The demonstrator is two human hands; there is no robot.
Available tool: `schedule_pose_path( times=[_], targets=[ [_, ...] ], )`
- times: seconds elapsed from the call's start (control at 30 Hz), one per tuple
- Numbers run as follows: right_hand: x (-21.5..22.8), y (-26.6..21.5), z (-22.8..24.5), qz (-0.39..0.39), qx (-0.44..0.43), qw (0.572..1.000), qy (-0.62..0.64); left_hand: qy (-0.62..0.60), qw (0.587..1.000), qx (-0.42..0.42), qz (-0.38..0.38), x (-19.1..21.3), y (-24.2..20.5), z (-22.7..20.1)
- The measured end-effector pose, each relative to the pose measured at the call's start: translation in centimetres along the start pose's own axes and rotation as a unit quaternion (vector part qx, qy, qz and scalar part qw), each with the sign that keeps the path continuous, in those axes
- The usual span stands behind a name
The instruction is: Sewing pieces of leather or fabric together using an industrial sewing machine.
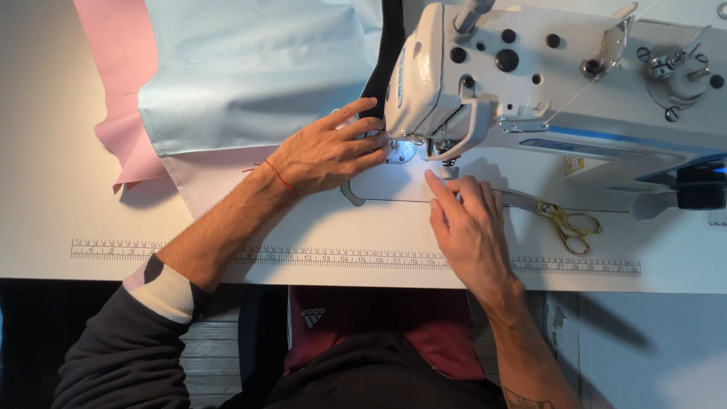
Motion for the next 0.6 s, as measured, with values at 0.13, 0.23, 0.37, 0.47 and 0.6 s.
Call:
schedule_pose_path(
  times=[0.13, 0.23, 0.37, 0.47, 0.6],
  targets=[
    [1.6, -0.8, -0.5, -0.02, -0.009, 1.0, 0.0, -0.011, 1.0, -0.002, -0.003, 0.5, 0.3, 0.2],
    [3.0, -1.3, -0.5, -0.04, -0.004, 0.999, -0.001, -0.014, 1.0, 0.007, 0.0, 0.3, 0.2, 0.0],
    [5.0, -1.8, -0.4, -0.081, 0.011, 0.997, -0.009, -0.003, 1.0, 0.011, -0.01, -0.4, 0.1, 0.1],
    [6.5, -2.5, -0.9, -0.102, 0.008, 0.995, -0.01, 0.006, 1.0, 0.006, -0.013, 0.5, 0.3, 0.3],
    [9.1, -4.8, -3.4, -0.135, -0.009, 0.991, 0.01, -0.001, 1.0, 0.007, -0.001, 0.1, 0.3, 0.0]
  ],
)
Point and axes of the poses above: each hand's wrist, its own y-axis towards the middle knuckle, its own x-axis out of the back of the hand, z = x × y, the point moved 3 cm from there along y, towards the middle knuckle, and after that the axes turned 11 degrees about y, right-handed, at the moved point
